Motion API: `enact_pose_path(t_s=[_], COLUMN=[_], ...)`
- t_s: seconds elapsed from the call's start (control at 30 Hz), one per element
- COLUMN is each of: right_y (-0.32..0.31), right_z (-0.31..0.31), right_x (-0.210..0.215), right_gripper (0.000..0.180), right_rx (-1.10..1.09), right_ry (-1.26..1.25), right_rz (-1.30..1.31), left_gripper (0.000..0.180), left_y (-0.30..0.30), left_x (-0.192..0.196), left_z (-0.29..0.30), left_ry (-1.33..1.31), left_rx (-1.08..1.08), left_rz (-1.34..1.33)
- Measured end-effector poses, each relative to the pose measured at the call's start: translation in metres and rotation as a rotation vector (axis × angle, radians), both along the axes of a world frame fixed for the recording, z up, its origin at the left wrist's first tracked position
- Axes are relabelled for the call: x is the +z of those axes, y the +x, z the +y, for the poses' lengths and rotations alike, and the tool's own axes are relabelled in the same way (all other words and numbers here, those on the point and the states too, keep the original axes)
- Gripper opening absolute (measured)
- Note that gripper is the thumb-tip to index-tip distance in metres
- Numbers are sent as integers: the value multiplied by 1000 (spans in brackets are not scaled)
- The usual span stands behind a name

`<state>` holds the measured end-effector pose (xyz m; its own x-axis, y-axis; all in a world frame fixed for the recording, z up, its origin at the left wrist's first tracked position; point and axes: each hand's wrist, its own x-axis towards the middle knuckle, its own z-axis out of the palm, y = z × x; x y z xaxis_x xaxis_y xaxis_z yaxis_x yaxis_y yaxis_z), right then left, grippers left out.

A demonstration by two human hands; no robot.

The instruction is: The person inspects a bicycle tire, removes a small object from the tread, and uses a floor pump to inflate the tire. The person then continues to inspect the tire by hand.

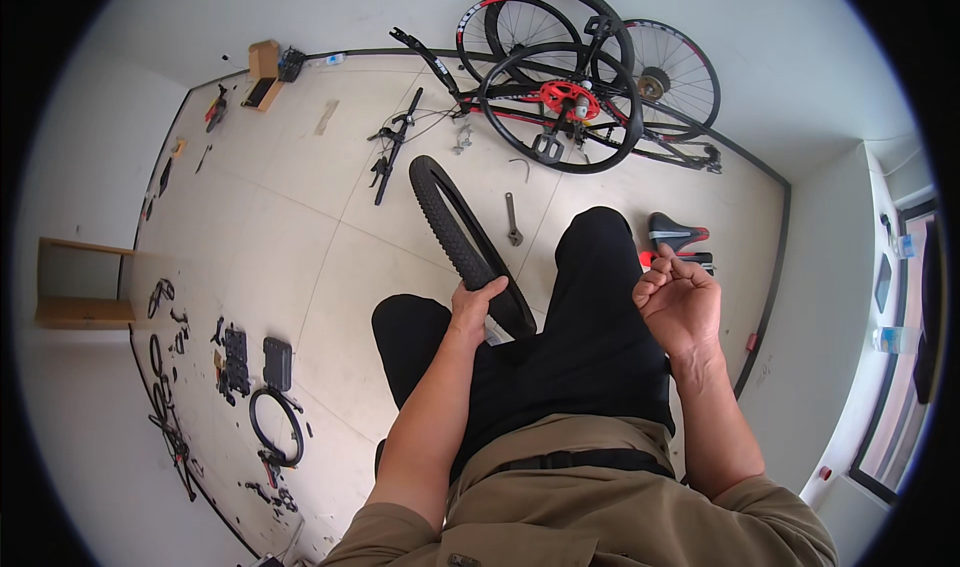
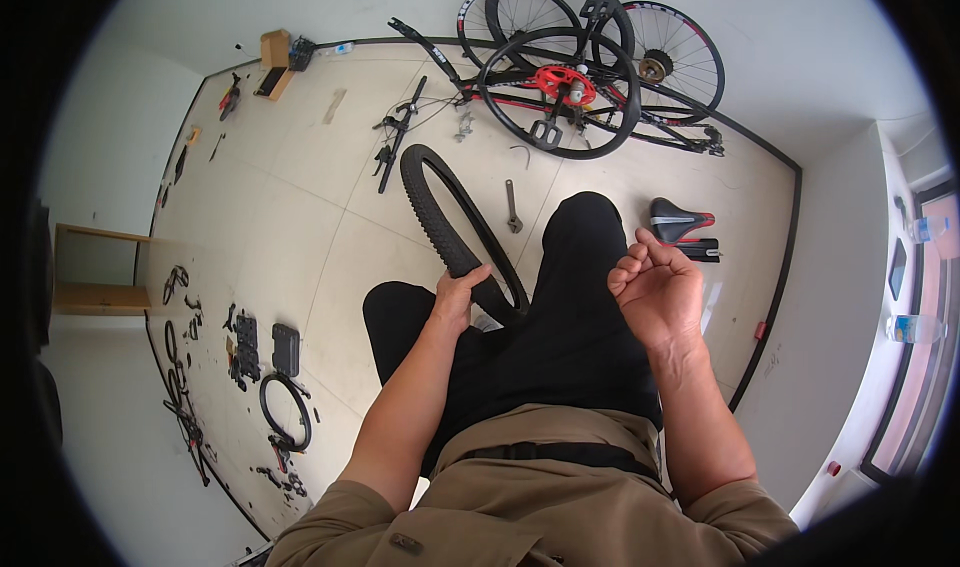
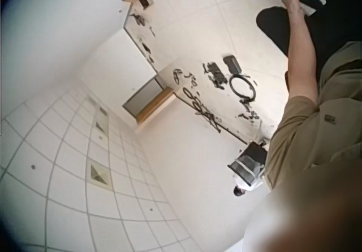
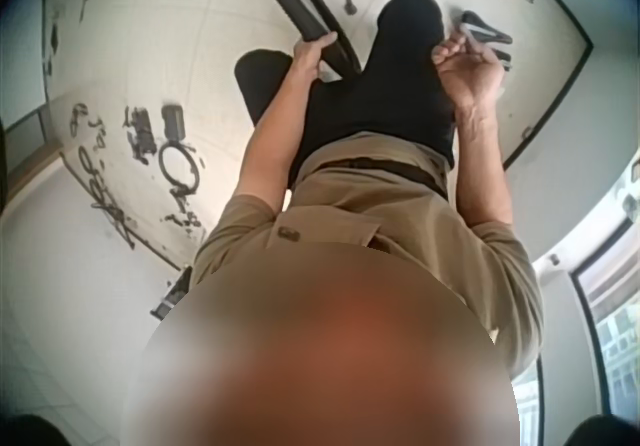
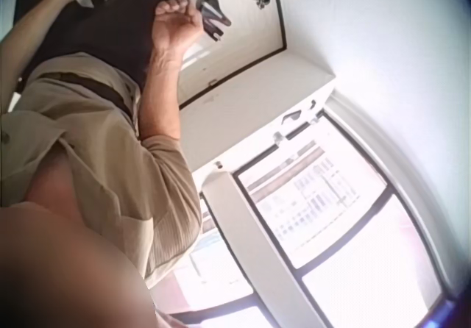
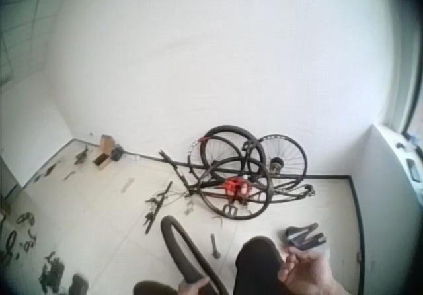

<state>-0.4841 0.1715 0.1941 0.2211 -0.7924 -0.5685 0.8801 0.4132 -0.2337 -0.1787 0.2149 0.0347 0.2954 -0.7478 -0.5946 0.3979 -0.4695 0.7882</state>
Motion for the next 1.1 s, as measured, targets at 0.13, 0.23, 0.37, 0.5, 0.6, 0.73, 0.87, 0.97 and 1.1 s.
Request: enact_pose_path(t_s=[0.13, 0.23, 0.37, 0.5, 0.6, 0.73, 0.87, 0.97, 1.1], right_y=[1, 0, 0, -1, -1, -1, 0, -2, -2], right_z=[0, 0, 1, 1, 1, 0, 1, 1, 2], right_x=[0, -2, -1, -1, 1, 0, 2, -3, -4], right_gripper=[17, 17, 16, 16, 16, 16, 18, 21, 23], right_rx=[3, 3, 6, 5, 0, -5, -21, -6, 2], right_ry=[-2, -6, -5, -15, -12, 0, 6, -20, -16], right_rz=[-9, -13, -21, -3, -6, -1, -6, -13, -9], left_gripper=[43, 41, 39, 38, 42, 72, 92, 94, 93], left_y=[0, 0, 1, 1, 0, -12, -14, -6, -4], left_x=[-2, -2, -7, -9, -10, 3, 1, -2, -3], left_z=[1, 2, 2, 2, 2, -3, -6, -8, -6], left_ry=[14, 5, -14, -17, -38, -16, -36, -52, -8], left_rx=[-5, -7, 4, -4, -11, 23, 121, 106, 91], left_rz=[-17, 17, 14, 14, -53, -537, -977, -1104, -1119])
